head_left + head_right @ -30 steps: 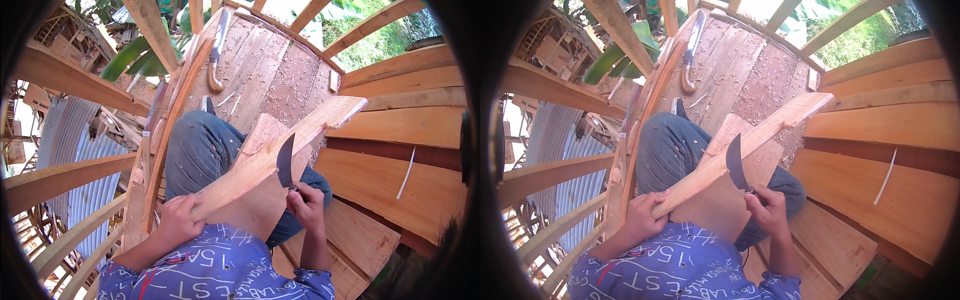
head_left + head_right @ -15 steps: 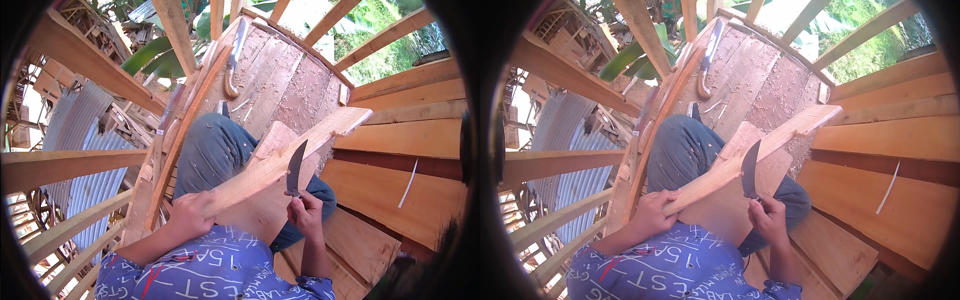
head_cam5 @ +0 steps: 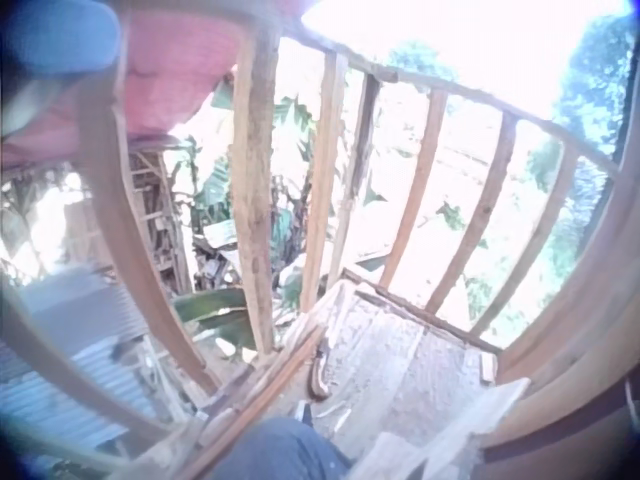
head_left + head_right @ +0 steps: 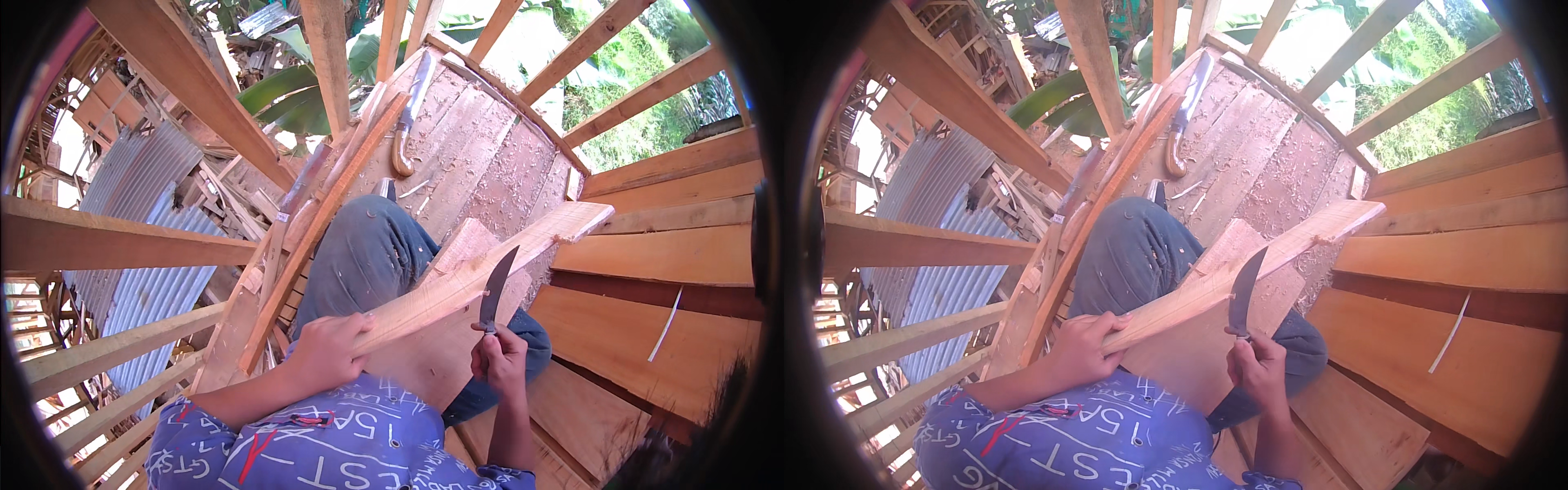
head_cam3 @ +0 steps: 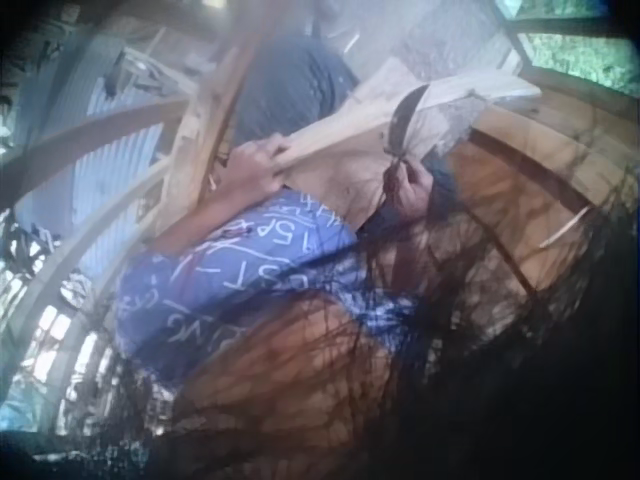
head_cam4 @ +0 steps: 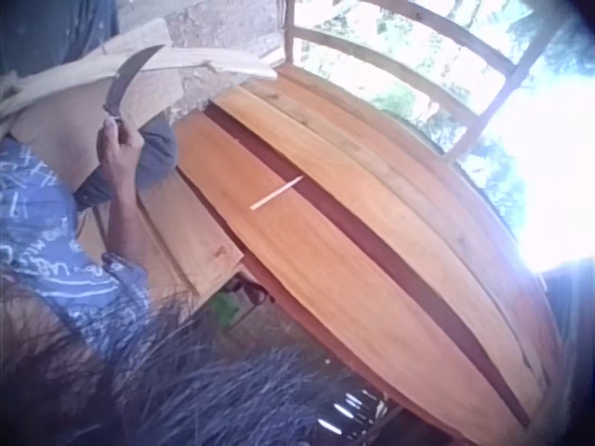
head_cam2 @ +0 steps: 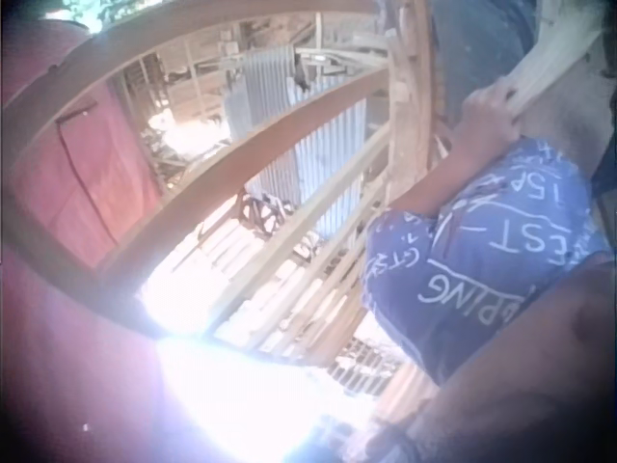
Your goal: The person sits cross-legged on a wooden floor and carves a rectangular piece of light-colored wood using a curved knife. They hold the wood with their left hand and use the knife in their right hand to shave off thin strips of wood, shaping the edges and surface of the plank.
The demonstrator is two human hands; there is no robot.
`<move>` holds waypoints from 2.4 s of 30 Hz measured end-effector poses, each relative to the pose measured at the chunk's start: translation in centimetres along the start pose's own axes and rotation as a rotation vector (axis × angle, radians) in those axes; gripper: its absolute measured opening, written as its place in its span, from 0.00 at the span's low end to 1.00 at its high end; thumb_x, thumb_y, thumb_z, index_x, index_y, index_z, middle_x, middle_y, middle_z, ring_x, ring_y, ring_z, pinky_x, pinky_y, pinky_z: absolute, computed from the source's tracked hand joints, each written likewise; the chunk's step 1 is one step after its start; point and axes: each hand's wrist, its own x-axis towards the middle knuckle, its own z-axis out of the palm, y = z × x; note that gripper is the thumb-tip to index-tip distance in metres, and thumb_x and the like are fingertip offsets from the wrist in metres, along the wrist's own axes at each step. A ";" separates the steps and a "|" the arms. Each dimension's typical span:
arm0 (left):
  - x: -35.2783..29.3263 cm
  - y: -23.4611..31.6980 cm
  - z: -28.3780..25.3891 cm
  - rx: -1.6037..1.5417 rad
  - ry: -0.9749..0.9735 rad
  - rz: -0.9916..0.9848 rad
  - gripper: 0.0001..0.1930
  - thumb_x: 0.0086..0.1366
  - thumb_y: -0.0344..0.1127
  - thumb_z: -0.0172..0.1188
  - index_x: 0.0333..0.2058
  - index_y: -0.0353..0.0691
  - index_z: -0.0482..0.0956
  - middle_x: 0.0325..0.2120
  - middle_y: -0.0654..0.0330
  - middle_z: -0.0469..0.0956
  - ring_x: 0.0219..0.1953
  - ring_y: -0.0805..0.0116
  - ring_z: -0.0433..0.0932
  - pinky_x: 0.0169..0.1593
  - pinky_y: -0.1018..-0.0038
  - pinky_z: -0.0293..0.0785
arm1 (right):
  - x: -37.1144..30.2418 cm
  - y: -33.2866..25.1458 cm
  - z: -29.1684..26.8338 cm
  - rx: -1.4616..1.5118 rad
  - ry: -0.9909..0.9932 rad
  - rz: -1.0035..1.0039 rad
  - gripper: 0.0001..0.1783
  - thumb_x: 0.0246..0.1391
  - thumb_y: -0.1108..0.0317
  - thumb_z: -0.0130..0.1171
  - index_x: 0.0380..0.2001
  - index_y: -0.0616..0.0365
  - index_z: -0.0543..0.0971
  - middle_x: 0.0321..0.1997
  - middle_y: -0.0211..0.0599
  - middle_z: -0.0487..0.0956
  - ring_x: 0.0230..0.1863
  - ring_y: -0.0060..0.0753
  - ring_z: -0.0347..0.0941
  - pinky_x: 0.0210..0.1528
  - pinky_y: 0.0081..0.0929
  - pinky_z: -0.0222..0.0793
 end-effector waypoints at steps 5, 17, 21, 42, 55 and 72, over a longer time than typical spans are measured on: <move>-0.3 0.2 0.1 -0.024 0.019 0.003 0.22 0.44 0.32 0.67 0.41 0.39 0.73 0.38 0.54 0.81 0.39 0.55 0.81 0.43 0.63 0.77 | 1.1 -1.6 -1.2 0.175 0.210 0.007 0.15 0.66 0.62 0.47 0.44 0.63 0.76 0.13 0.29 0.68 0.09 0.17 0.60 0.11 0.17 0.55; -0.3 -0.1 0.6 0.003 0.026 -0.014 0.19 0.47 0.32 0.67 0.39 0.39 0.73 0.34 0.54 0.82 0.34 0.52 0.81 0.38 0.63 0.77 | 0.0 0.2 0.3 0.036 -0.097 0.069 0.12 0.65 0.66 0.48 0.43 0.63 0.76 0.13 0.30 0.69 0.09 0.17 0.60 0.12 0.17 0.55; -0.4 -0.2 0.6 -0.036 0.020 -0.025 0.21 0.46 0.33 0.66 0.41 0.40 0.73 0.35 0.52 0.81 0.36 0.51 0.81 0.39 0.61 0.76 | 1.4 -1.8 -0.8 0.359 0.166 0.007 0.09 0.60 0.72 0.54 0.36 0.66 0.80 0.16 0.25 0.71 0.14 0.12 0.63 0.17 0.15 0.56; 0.8 0.3 -0.8 -0.049 0.025 -0.098 0.13 0.47 0.26 0.65 0.34 0.36 0.74 0.38 0.54 0.83 0.35 0.55 0.83 0.38 0.68 0.78 | 2.0 -3.8 -0.2 -0.099 -0.053 0.040 0.10 0.61 0.71 0.52 0.38 0.67 0.79 0.16 0.25 0.71 0.16 0.13 0.63 0.18 0.14 0.56; 0.5 0.1 0.2 -0.017 0.041 -0.086 0.19 0.42 0.30 0.67 0.36 0.37 0.75 0.37 0.55 0.83 0.36 0.53 0.82 0.41 0.64 0.77 | 0.3 -2.0 1.7 0.019 -0.121 0.160 0.12 0.62 0.69 0.53 0.41 0.67 0.78 0.16 0.24 0.71 0.15 0.12 0.63 0.17 0.15 0.55; 0.1 0.8 0.5 -0.030 0.043 -0.122 0.17 0.43 0.28 0.65 0.35 0.36 0.73 0.40 0.53 0.82 0.38 0.51 0.81 0.41 0.63 0.77 | 1.9 -0.1 0.1 -0.092 -0.285 0.008 0.14 0.63 0.68 0.52 0.46 0.66 0.77 0.15 0.26 0.70 0.13 0.12 0.62 0.15 0.16 0.55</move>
